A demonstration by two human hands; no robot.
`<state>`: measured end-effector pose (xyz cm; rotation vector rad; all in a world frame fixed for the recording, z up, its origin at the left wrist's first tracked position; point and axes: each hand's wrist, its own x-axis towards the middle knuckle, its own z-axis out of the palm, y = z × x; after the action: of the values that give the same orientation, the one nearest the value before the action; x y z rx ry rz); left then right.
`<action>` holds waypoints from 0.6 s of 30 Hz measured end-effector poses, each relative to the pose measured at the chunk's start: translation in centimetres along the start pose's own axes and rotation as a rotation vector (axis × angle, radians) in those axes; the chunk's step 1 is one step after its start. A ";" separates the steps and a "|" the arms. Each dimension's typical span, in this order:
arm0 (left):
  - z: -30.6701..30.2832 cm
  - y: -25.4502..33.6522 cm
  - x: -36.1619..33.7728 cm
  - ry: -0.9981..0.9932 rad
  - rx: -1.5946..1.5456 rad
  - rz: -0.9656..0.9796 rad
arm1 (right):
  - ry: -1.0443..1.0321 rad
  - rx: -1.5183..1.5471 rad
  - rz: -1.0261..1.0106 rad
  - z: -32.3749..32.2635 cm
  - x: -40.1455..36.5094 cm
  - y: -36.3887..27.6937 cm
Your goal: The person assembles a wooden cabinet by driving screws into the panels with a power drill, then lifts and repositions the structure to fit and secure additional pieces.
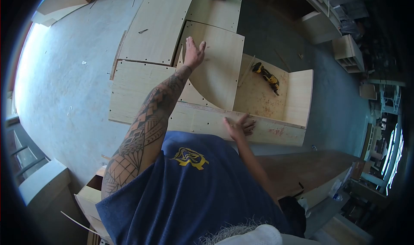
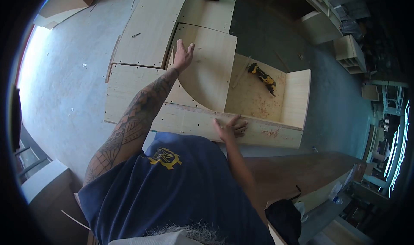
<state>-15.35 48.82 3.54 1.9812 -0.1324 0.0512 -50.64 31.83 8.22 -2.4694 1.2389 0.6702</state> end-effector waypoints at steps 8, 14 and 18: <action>-1.1 -0.8 5.8 0.022 -0.032 -0.287 | -0.071 -0.048 -0.008 -0.7 -0.2 -0.7; -0.1 -1.6 7.8 0.047 0.004 -0.338 | -0.066 -0.017 -0.003 -0.6 -0.2 -0.5; -0.1 -1.4 7.8 0.034 -0.008 -0.353 | -0.083 -0.009 0.004 -0.7 -0.4 -0.7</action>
<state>-7.40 48.92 3.08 1.9681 0.2393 -0.1437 -50.11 32.17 9.03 -2.4212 1.2125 0.7728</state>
